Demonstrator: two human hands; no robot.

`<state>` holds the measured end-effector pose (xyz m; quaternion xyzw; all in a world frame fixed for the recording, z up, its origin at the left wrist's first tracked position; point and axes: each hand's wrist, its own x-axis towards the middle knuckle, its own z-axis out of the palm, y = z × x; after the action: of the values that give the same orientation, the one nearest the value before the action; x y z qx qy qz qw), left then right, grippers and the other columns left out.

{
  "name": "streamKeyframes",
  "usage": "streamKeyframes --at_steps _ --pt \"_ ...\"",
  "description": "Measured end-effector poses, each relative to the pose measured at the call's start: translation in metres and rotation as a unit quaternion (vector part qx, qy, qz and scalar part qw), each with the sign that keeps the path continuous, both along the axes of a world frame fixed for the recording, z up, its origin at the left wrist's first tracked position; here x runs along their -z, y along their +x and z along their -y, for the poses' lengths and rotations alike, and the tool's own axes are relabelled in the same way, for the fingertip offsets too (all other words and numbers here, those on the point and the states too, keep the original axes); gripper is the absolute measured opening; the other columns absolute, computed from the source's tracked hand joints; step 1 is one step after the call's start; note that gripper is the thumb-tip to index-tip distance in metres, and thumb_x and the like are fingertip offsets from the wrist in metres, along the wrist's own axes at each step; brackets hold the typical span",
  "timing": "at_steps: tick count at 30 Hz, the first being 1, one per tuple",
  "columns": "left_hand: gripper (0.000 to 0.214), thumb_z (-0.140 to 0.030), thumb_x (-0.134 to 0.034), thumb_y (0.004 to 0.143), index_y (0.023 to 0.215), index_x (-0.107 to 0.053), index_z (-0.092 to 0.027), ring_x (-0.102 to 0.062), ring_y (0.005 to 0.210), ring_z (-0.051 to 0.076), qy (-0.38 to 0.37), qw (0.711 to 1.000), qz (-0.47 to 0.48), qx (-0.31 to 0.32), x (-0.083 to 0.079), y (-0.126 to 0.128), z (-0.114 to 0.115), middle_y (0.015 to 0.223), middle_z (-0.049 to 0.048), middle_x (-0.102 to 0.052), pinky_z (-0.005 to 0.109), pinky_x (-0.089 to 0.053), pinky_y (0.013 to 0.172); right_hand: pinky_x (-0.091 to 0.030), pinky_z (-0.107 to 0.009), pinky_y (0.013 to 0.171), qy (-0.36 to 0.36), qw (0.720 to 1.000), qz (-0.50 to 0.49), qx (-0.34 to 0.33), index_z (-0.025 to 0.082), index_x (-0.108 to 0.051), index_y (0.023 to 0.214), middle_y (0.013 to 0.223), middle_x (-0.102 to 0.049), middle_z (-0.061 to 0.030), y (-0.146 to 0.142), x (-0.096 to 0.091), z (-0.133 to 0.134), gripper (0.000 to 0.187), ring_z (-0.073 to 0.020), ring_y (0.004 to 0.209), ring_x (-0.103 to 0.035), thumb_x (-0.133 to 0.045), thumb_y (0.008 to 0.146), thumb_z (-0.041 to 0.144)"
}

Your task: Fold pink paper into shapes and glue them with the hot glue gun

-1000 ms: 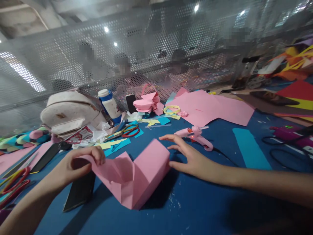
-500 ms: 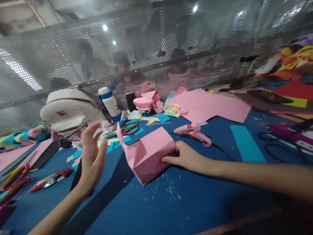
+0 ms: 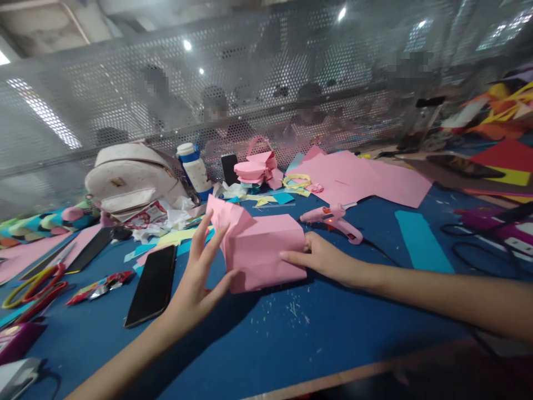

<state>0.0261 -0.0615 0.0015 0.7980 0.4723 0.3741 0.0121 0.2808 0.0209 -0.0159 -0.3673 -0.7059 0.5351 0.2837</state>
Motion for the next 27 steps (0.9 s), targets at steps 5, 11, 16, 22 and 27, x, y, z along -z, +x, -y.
streamKeyframes --at_steps 5,11,16,22,27 --pt "0.073 -0.039 -0.056 0.092 0.153 -0.016 -0.035 -0.007 0.148 0.031 -0.014 0.996 0.079 0.041 -0.006 -0.004 -0.002 0.163 0.0040 -0.007 0.055 -0.015 0.118 -0.052 -0.031 0.079 -0.121 0.983 -0.138 -0.018 0.016 -0.064 0.090 0.090 -0.070 -0.0049 -0.007 -0.018 0.002 0.037 -0.0189 0.088 -0.064 -0.072 0.076 0.049" --pt "0.097 -0.041 -0.072 0.081 0.154 -0.008 -0.033 -0.016 0.147 0.033 0.032 0.999 0.018 0.031 0.006 -0.004 -0.009 0.161 0.0110 -0.013 0.054 -0.024 0.115 -0.055 -0.021 0.073 -0.191 0.961 -0.200 0.004 0.018 -0.064 0.090 0.087 -0.069 -0.0029 -0.010 -0.024 0.000 0.026 -0.0150 0.087 -0.066 -0.077 0.077 0.036" --pt "0.086 -0.036 -0.072 0.081 0.152 -0.023 -0.031 -0.026 0.144 0.031 0.047 0.995 0.071 0.051 0.008 0.000 -0.017 0.158 0.0105 -0.028 0.051 -0.028 0.116 -0.056 -0.022 0.075 -0.217 0.954 -0.208 -0.021 0.015 -0.065 0.096 0.095 -0.071 -0.0058 -0.015 -0.024 0.001 0.027 -0.0154 0.086 -0.067 -0.073 0.080 0.035" --pt "0.082 -0.028 -0.074 0.080 0.149 -0.031 -0.030 -0.030 0.143 0.029 0.024 0.989 0.133 0.065 0.008 0.002 -0.018 0.155 0.0091 -0.035 0.050 -0.026 0.117 -0.050 -0.035 0.098 -0.233 0.939 -0.233 -0.098 0.018 -0.057 0.123 0.111 -0.070 -0.0090 -0.011 -0.023 0.005 0.048 -0.0216 0.106 -0.065 -0.067 0.083 0.041" --pt "0.089 -0.027 -0.077 0.077 0.150 -0.026 -0.033 -0.034 0.141 0.029 -0.025 0.970 0.226 0.085 0.008 0.006 -0.019 0.152 0.0096 -0.039 0.049 -0.028 0.116 -0.049 -0.040 0.098 -0.169 0.955 -0.175 -0.167 0.019 -0.058 0.123 0.109 -0.071 -0.0099 -0.012 -0.020 0.009 0.053 -0.0236 0.106 -0.066 -0.061 0.082 0.051"
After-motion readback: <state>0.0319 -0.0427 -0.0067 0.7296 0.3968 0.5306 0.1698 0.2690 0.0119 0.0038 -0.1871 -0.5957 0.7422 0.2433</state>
